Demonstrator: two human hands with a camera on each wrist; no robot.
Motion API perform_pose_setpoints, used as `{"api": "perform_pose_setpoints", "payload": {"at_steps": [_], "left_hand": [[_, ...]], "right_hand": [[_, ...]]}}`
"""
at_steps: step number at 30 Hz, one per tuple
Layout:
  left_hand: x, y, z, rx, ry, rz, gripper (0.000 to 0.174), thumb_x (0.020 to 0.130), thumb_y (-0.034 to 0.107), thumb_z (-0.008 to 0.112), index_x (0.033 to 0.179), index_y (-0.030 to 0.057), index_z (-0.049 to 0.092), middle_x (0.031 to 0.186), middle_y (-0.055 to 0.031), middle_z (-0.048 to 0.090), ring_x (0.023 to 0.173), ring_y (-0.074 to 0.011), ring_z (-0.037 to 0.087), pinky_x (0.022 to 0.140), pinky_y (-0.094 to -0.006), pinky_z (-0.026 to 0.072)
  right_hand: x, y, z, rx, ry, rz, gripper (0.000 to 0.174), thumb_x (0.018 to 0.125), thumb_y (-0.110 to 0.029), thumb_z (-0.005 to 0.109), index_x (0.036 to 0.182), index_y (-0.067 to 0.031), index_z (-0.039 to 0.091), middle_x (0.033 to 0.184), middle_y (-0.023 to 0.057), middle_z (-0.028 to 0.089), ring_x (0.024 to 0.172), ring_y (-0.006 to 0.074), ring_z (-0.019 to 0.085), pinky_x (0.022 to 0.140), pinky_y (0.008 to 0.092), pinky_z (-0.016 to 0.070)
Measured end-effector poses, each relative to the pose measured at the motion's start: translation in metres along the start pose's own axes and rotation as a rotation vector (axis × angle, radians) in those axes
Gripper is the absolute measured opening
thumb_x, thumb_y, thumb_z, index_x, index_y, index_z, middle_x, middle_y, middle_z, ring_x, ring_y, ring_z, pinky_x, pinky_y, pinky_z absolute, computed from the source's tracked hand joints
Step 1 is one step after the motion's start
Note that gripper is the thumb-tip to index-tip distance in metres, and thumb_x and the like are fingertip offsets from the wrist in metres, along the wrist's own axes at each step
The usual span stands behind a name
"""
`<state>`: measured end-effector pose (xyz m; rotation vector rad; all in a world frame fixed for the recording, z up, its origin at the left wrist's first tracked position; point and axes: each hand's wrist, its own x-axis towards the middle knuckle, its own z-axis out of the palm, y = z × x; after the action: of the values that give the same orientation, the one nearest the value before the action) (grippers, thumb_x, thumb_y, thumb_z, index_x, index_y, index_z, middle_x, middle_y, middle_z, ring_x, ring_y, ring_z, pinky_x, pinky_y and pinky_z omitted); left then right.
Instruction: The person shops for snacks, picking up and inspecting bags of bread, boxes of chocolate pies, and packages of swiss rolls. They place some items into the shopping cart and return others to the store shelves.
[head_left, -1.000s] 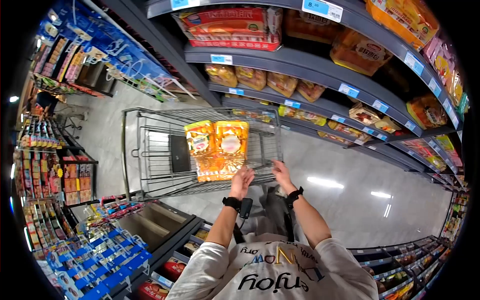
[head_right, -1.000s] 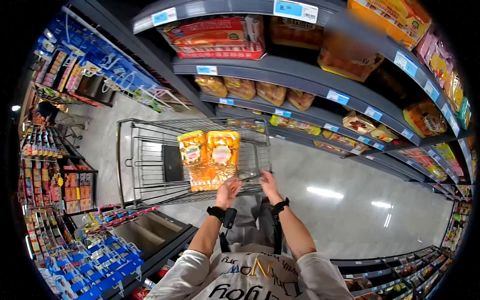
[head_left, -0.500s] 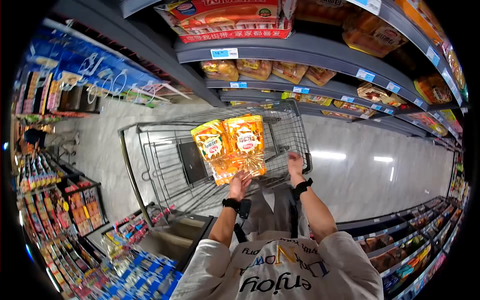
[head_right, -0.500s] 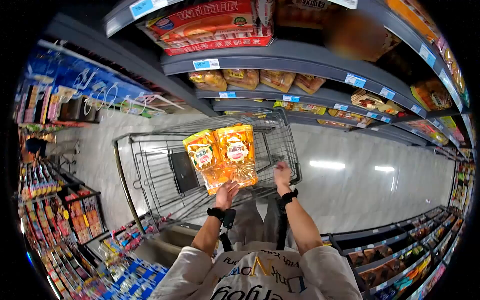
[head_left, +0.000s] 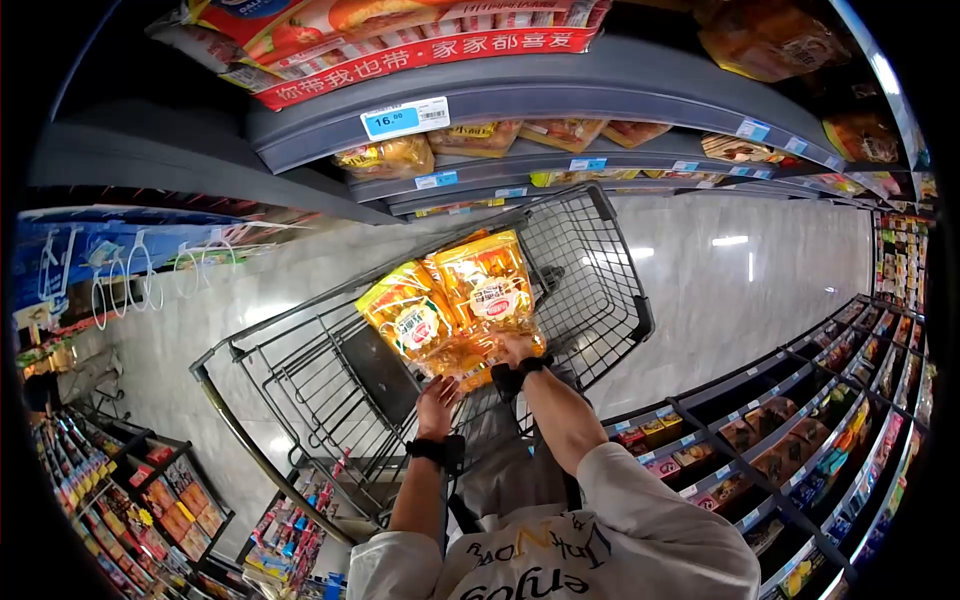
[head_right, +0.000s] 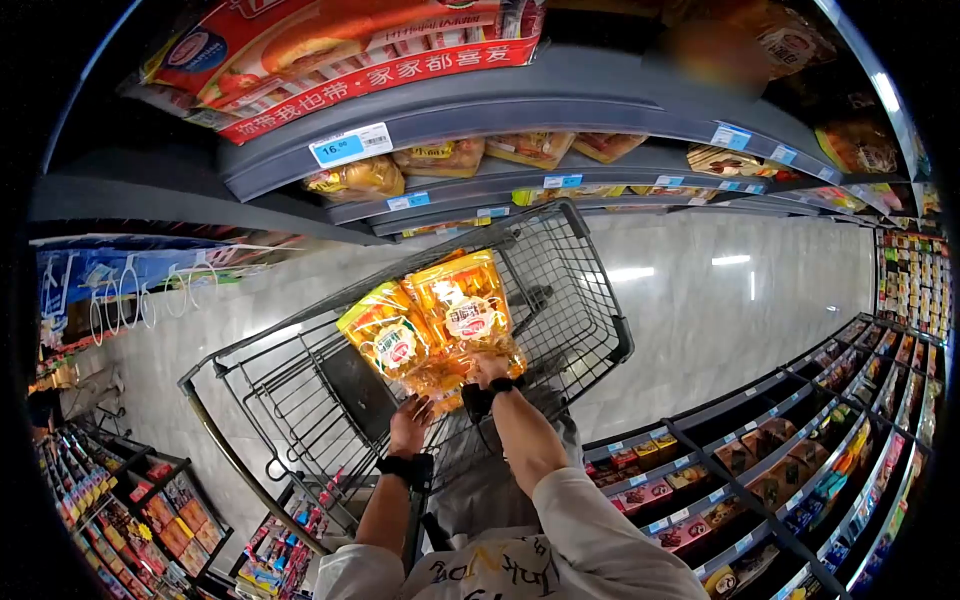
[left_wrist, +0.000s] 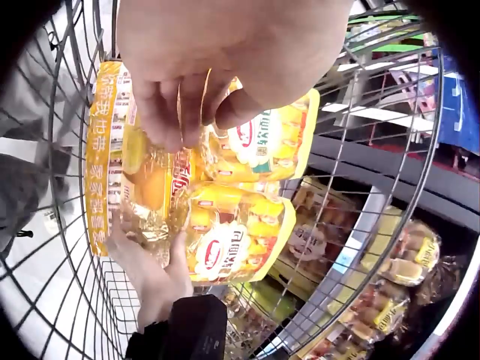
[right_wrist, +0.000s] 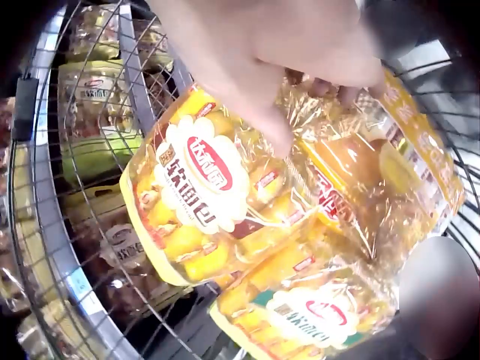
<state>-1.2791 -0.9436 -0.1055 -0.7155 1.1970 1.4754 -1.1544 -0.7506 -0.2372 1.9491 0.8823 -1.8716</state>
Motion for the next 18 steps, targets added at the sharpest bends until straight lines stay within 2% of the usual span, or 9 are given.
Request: {"api": "perform_pose_setpoints", "payload": {"at_steps": [1, 2, 4, 5, 8, 10, 12, 16, 18], "left_hand": [[0.003, 0.002, -0.005, -0.003, -0.009, -0.018, 0.044, 0.090, 0.019, 0.052, 0.129, 0.0026, 0.039, 0.118, -0.0134, 0.053, 0.112, -0.0286, 0.051, 0.094, -0.0388, 0.0417], [0.007, 0.004, -0.010, -0.005, -0.017, -0.035, 0.044, 0.090, 0.020, 0.051, 0.129, 0.0025, 0.038, 0.119, -0.0136, 0.052, 0.112, -0.0287, 0.051, 0.094, -0.0389, 0.0417], [0.012, 0.004, -0.011, 0.004, -0.009, -0.043, 0.044, 0.091, 0.020, 0.051, 0.129, 0.0026, 0.038, 0.121, -0.0139, 0.052, 0.111, -0.0286, 0.051, 0.094, -0.0386, 0.0417], [0.013, 0.006, -0.005, 0.014, 0.012, -0.044, 0.043, 0.089, 0.018, 0.052, 0.127, 0.0015, 0.040, 0.118, -0.0138, 0.054, 0.108, -0.0287, 0.054, 0.091, -0.0380, 0.0431], [0.020, 0.002, 0.003, 0.049, -0.020, -0.022, 0.040, 0.087, 0.017, 0.053, 0.124, 0.0017, 0.043, 0.113, -0.0126, 0.057, 0.104, -0.0286, 0.057, 0.087, -0.0365, 0.0451], [0.023, 0.003, 0.019, 0.032, -0.045, -0.046, 0.039, 0.087, 0.019, 0.053, 0.122, 0.0039, 0.045, 0.111, -0.0112, 0.058, 0.102, -0.0273, 0.058, 0.084, -0.0364, 0.0460], [0.033, 0.002, 0.032, -0.011, -0.102, -0.119, 0.033, 0.087, 0.027, 0.054, 0.113, 0.0080, 0.050, 0.111, -0.0093, 0.058, 0.103, -0.0252, 0.055, 0.088, -0.0390, 0.0433], [-0.018, 0.024, 0.122, -0.101, -0.115, -0.149, 0.032, 0.087, 0.035, 0.055, 0.107, 0.0097, 0.051, 0.108, -0.0088, 0.056, 0.100, -0.0255, 0.051, 0.091, -0.0435, 0.0403], [-0.025, 0.022, 0.141, -0.115, -0.167, -0.201, 0.034, 0.087, 0.038, 0.056, 0.107, 0.0100, 0.051, 0.108, -0.0088, 0.056, 0.099, -0.0256, 0.051, 0.092, -0.0454, 0.0397]], "right_hand": [[0.002, 0.001, 0.010, 0.149, 0.074, -0.496, 0.022, 0.086, -0.015, 0.058, 0.103, -0.0024, 0.063, 0.086, 0.0039, 0.060, 0.072, 0.0137, 0.057, 0.063, 0.0312, 0.0479], [0.006, -0.002, 0.008, 0.157, 0.077, -0.497, 0.022, 0.086, -0.015, 0.058, 0.103, -0.0024, 0.063, 0.086, 0.0039, 0.060, 0.072, 0.0137, 0.057, 0.063, 0.0312, 0.0479], [-0.010, -0.019, 0.002, 0.399, -0.060, -0.124, 0.031, 0.090, -0.017, 0.055, 0.117, -0.0046, 0.050, 0.064, 0.0032, 0.047, 0.050, 0.0124, 0.036, 0.043, 0.0339, 0.0321], [-0.015, -0.011, 0.003, 0.408, -0.052, -0.116, 0.031, 0.090, -0.017, 0.055, 0.117, -0.0046, 0.050, 0.064, 0.0032, 0.047, 0.050, 0.0124, 0.036, 0.043, 0.0339, 0.0321], [-0.031, -0.009, -0.003, 0.629, 0.011, -0.431, 0.035, 0.084, 0.002, 0.056, 0.117, -0.0036, 0.044, 0.107, 0.0130, 0.056, 0.094, 0.0244, 0.059, 0.057, 0.0360, 0.0558], [-0.140, -0.060, -0.026, 0.591, 0.017, -0.392, 0.035, 0.083, 0.005, 0.056, 0.115, -0.0026, 0.042, 0.106, 0.0141, 0.056, 0.091, 0.0271, 0.060, 0.064, 0.0419, 0.0574], [-0.151, -0.055, -0.053, 0.588, -0.074, -0.467, 0.028, 0.082, 0.000, 0.061, 0.108, 0.0019, 0.052, 0.099, 0.0116, 0.059, 0.081, 0.0210, 0.061, 0.061, 0.0363, 0.0561], [-0.237, -0.066, -0.122, 0.569, -0.205, -0.744, 0.028, 0.080, 0.001, 0.062, 0.107, 0.0008, 0.055, 0.094, 0.0074, 0.061, 0.081, 0.0182, 0.061, 0.061, 0.0321, 0.0543], [-0.273, -0.068, -0.163, 0.265, -0.247, -0.707, 0.032, 0.079, 0.000, 0.064, 0.109, -0.0004, 0.055, 0.091, 0.0037, 0.062, 0.081, 0.0144, 0.060, 0.064, 0.0287, 0.0515]]}}
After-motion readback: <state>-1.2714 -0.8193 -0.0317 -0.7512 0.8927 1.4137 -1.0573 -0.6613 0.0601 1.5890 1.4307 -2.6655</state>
